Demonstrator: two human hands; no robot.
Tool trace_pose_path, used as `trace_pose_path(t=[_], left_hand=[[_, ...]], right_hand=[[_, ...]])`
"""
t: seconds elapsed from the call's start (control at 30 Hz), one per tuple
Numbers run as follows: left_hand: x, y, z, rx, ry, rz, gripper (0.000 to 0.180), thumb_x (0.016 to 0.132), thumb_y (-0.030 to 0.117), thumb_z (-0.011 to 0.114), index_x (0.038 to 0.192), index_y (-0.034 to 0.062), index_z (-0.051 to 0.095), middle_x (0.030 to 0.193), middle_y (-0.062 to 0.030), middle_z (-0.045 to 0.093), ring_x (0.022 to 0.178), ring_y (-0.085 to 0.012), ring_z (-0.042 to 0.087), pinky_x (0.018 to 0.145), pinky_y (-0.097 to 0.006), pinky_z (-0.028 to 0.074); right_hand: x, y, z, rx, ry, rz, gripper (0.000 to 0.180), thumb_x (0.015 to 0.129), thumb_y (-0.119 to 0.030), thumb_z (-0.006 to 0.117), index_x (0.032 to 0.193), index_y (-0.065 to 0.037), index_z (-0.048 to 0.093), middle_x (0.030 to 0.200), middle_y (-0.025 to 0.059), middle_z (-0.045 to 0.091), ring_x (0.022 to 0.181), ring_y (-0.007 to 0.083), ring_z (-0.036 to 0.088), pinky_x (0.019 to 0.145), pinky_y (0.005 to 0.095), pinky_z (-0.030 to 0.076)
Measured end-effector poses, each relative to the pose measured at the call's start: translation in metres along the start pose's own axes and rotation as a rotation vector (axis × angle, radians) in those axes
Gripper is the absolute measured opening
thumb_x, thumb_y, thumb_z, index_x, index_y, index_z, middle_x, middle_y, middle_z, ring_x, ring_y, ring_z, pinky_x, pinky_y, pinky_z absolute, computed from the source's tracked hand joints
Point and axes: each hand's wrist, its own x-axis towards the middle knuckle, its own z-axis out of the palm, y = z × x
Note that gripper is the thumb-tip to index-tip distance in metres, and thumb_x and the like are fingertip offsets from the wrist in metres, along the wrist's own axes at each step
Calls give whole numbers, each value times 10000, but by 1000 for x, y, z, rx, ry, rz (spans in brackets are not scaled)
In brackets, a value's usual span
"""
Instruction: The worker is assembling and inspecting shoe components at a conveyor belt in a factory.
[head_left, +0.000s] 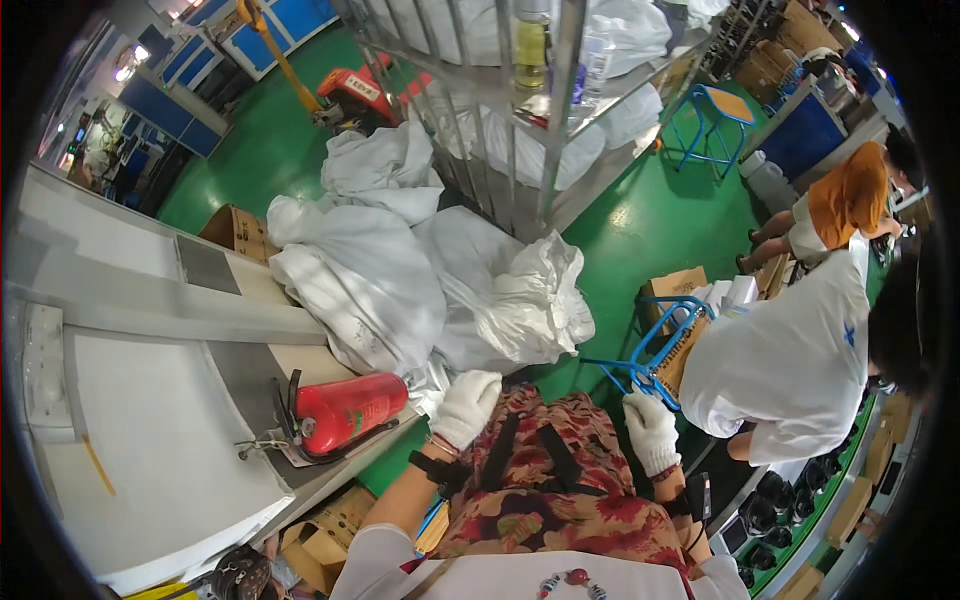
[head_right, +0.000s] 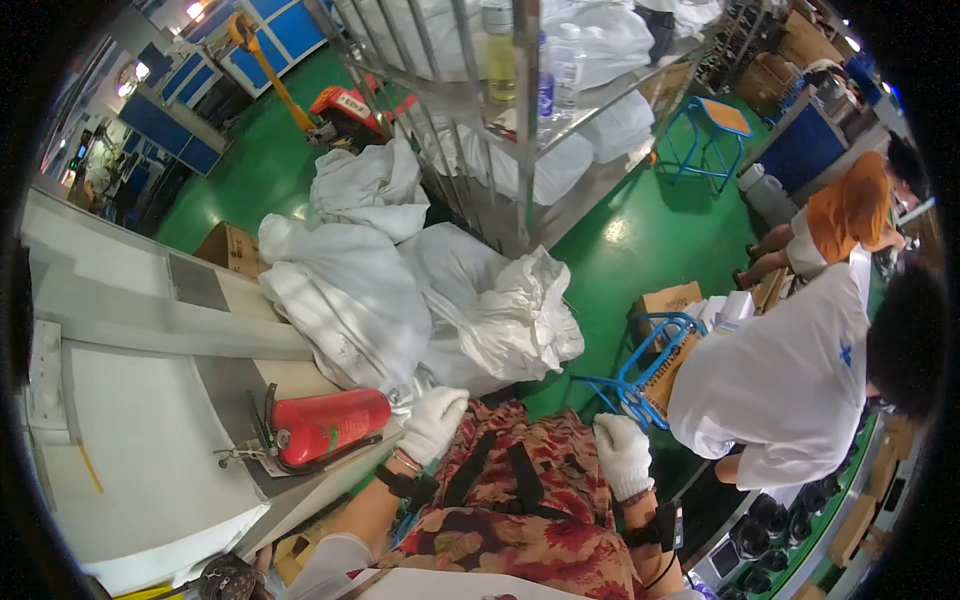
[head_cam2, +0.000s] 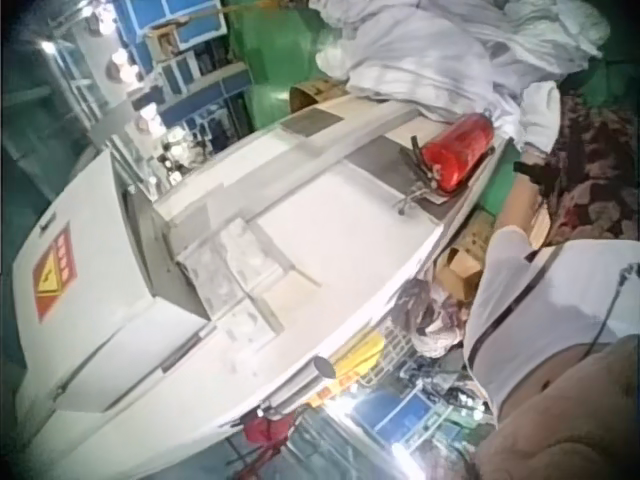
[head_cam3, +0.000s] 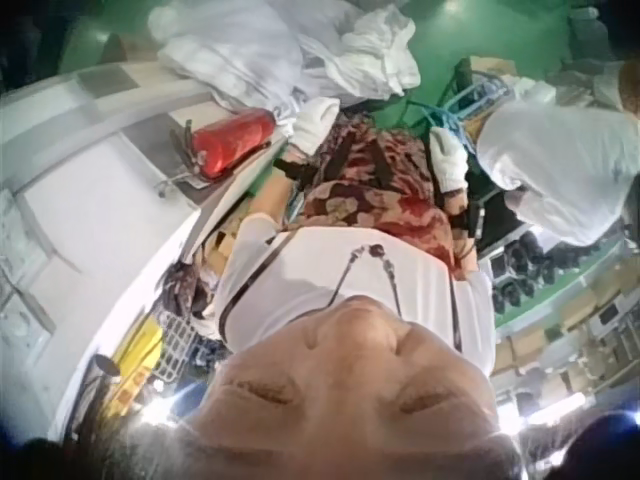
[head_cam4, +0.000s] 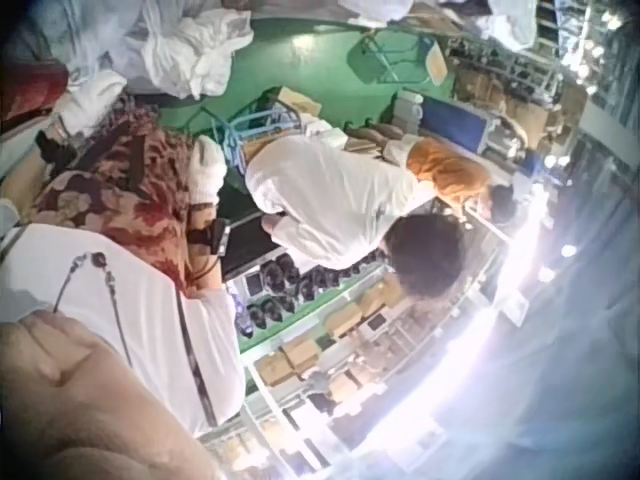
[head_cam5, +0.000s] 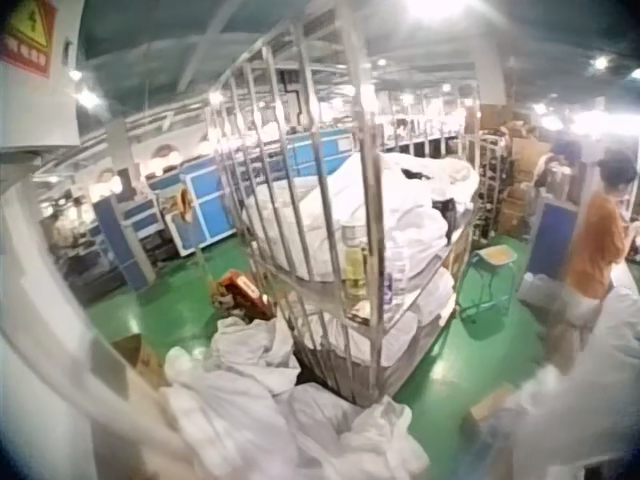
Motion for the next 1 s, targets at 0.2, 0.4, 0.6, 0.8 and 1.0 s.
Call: trace_pose_path(t=[0.2, 0.4, 0.6, 0.8, 1.0], left_hand=[[4, -26, -20, -31, 126, -173, 215, 961, 205, 609, 1050, 30, 697, 1008, -181, 699, 970, -377, 650, 873, -449, 509], [-26, -33, -4, -13, 67, -274, 264, 962, 266, 586, 1067, 53, 702, 1005, -172, 695, 985, -379, 645, 869, -462, 501], [-47, -38, 6, -41, 97, -495, 290, 963, 282, 578, 1090, 54, 704, 1026, -179, 697, 996, -378, 644, 881, -462, 498], [-15, -40, 1, -32, 176, -709, 304, 971, 289, 571, 1078, 32, 695, 1035, -200, 696, 1004, -390, 643, 889, -458, 499], [20, -30, 10, 7, 208, -766, 306, 979, 308, 550, 1122, 68, 675, 1052, -209, 686, 1028, -400, 641, 909, -460, 494]], right_hand=[[29, -14, 19, -23, -140, -59, 129, 886, -75, 677, 1005, -38, 711, 922, 177, 700, 873, 366, 679, 770, 415, 538], [52, -17, 45, 15, -284, -99, 127, 901, -83, 673, 1003, -19, 712, 919, 190, 705, 887, 368, 691, 810, 406, 540], [95, -10, 48, -32, -419, -169, 136, 889, -96, 668, 1004, -43, 718, 951, 171, 709, 917, 372, 676, 809, 425, 541], [137, 8, 34, -78, -423, -80, 176, 923, -136, 657, 1046, -22, 712, 961, 167, 713, 912, 326, 700, 810, 378, 544], [160, 19, 28, -34, -521, -69, 177, 912, -132, 659, 1032, -18, 723, 983, 191, 711, 930, 367, 686, 827, 408, 539]])
